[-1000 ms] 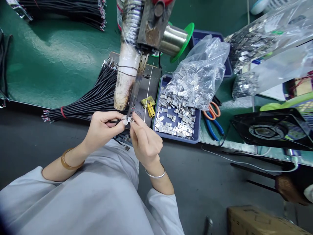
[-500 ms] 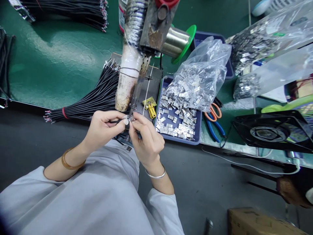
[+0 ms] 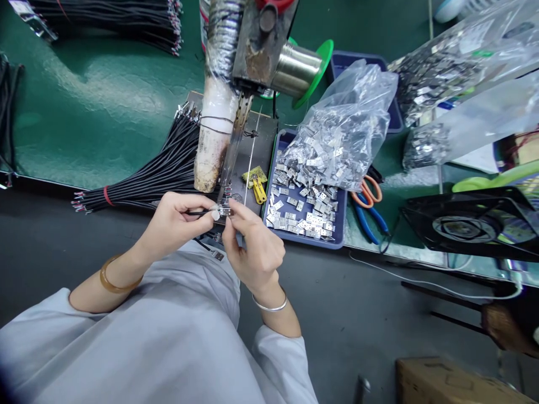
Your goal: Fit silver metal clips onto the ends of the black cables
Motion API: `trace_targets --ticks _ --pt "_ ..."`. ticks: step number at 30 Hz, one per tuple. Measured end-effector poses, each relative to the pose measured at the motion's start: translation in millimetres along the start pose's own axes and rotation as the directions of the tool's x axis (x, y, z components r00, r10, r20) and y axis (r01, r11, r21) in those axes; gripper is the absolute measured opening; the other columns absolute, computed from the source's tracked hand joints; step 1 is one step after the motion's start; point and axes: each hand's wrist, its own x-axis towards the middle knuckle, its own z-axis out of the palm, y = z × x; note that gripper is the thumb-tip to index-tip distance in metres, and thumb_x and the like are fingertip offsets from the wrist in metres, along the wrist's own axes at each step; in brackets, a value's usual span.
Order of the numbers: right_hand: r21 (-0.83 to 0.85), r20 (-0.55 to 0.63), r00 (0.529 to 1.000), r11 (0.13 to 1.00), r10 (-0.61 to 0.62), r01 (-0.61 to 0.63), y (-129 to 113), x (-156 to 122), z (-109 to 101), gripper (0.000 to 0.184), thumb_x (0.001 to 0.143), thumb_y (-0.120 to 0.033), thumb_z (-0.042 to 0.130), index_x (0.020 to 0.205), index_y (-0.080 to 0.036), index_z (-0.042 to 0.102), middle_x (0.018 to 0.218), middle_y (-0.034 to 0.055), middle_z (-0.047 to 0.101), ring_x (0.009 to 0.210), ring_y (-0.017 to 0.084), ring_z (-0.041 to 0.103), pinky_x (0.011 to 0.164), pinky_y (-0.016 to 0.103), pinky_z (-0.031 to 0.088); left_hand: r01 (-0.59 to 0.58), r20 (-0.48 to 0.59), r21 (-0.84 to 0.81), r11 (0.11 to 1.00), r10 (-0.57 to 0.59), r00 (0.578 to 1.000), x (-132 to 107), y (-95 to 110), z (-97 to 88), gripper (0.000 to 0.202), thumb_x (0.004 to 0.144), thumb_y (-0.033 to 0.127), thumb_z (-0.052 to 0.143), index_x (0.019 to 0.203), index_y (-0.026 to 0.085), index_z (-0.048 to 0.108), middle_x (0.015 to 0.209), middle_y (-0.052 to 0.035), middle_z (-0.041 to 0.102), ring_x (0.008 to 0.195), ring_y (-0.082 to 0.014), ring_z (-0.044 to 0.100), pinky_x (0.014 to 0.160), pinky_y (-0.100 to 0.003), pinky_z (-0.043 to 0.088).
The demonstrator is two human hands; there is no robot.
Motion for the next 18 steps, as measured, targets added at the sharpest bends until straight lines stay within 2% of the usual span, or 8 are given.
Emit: trace_targets --ticks 3,5,7,9,11,13,15,18 --pt "0.091 0.022 0.986 0.982 0.164 -0.166 2.1 1.7 -0.4 0.009 0.097 -0.016 0.063 0.094 -0.023 0.056 0.081 -0.0022 0.077 0.057 0.01 0.072 0.052 0.017 0.054 -0.186 0.005 0.169 0.968 0.188 0.982 -3.2 -2.6 0.6 0.02 0.081 0.016 0.06 0.078 0.013 0.08 0.067 -0.0022 0.074 0.057 -0.0094 0.059 0.053 -0.016 0.042" --pt "0.179 0.143 0.951 0.938 0.274 -0.298 3.6 4.1 -0.8 0.01 0.1 -0.02 0.058 0.093 -0.024 0.053 0.065 -0.0095 0.064 0.043 0.006 0.06 0.043 0.015 0.047 -0.344 0.012 0.255 0.904 0.353 0.936 -5.0 -4.9 0.4 0.021 0.082 0.013 0.058 0.076 0.014 0.078 0.066 -0.0027 0.074 0.057 -0.0092 0.059 0.056 -0.017 0.044" --pt "0.263 0.266 0.913 0.887 0.31 -0.379 5.1 6.1 -0.9 0.011 0.101 -0.021 0.056 0.092 -0.024 0.05 0.061 -0.0122 0.054 0.04 0.005 0.054 0.041 0.014 0.044 -0.428 0.009 0.265 0.864 0.441 0.897 -6.1 -6.8 -1.0 0.019 0.081 0.013 0.058 0.074 0.014 0.076 0.064 -0.0024 0.071 0.054 -0.0083 0.055 0.056 -0.018 0.044" --pt "0.296 0.289 0.919 0.888 0.269 -0.353 6.9 6.3 -0.1 0.01 0.101 -0.021 0.055 0.092 -0.024 0.051 0.068 -0.0091 0.059 0.05 0.007 0.062 0.048 0.015 0.051 -0.383 0.002 0.199 0.902 0.39 0.921 -6.4 -7.2 -3.7 0.015 0.08 0.014 0.06 0.072 0.014 0.073 0.057 0.0007 0.064 0.049 -0.0066 0.046 0.05 -0.018 0.038" --pt "0.237 0.214 0.967 0.953 0.135 -0.186 8.4 4.3 0.9 0.009 0.1 -0.018 0.057 0.093 -0.023 0.054 0.08 -0.003 0.068 0.068 0.01 0.071 0.061 0.019 0.058 -0.241 0.033 0.071 0.968 0.239 0.97 -5.8 -6.0 -6.9 0.013 0.079 0.017 0.061 0.07 0.013 0.07 0.051 0.0046 0.051 0.046 -0.0056 0.036 0.045 -0.018 0.03" --pt "0.124 0.129 0.991 0.992 -0.017 0.001 9.0 0.7 0.8 0.01 0.098 -0.013 0.059 0.096 -0.022 0.057 0.09 0.0021 0.074 0.082 0.013 0.075 0.071 0.022 0.06 -0.091 0.098 -0.055 0.994 0.097 0.99 -4.9 -4.0 -9.4 0.014 0.078 0.019 0.06 0.066 0.013 0.067 0.049 0.0064 0.041 0.047 -0.0053 0.03 0.044 -0.019 0.025" --pt "0.044 0.046 0.996 0.997 -0.071 0.069 7.4 -2.6 -1.4 0.012 0.098 -0.01 0.06 0.099 -0.022 0.059 0.087 0.0023 0.076 0.078 0.013 0.075 0.069 0.02 0.058 -0.015 0.132 -0.123 0.992 0.031 0.991 -4.2 -2.7 -10.4 0.014 0.077 0.021 0.06 0.066 0.012 0.065 0.05 0.0063 0.039 0.048 -0.0055 0.029 0.045 -0.019 0.024" --pt "-0.027 -0.02 0.998 0.998 -0.054 0.053 0.9 -4.6 -7.3 0.01 0.098 -0.014 0.062 0.102 -0.023 0.063 0.073 -0.003 0.073 0.056 0.008 0.066 0.056 0.018 0.051 0.006 0.127 -0.121 0.993 0.009 0.992 -5.0 -3.2 -10.0 0.015 0.077 0.023 0.06 0.068 0.012 0.065 0.052 0.0055 0.041 0.05 -0.0057 0.031 0.047 -0.019 0.026"
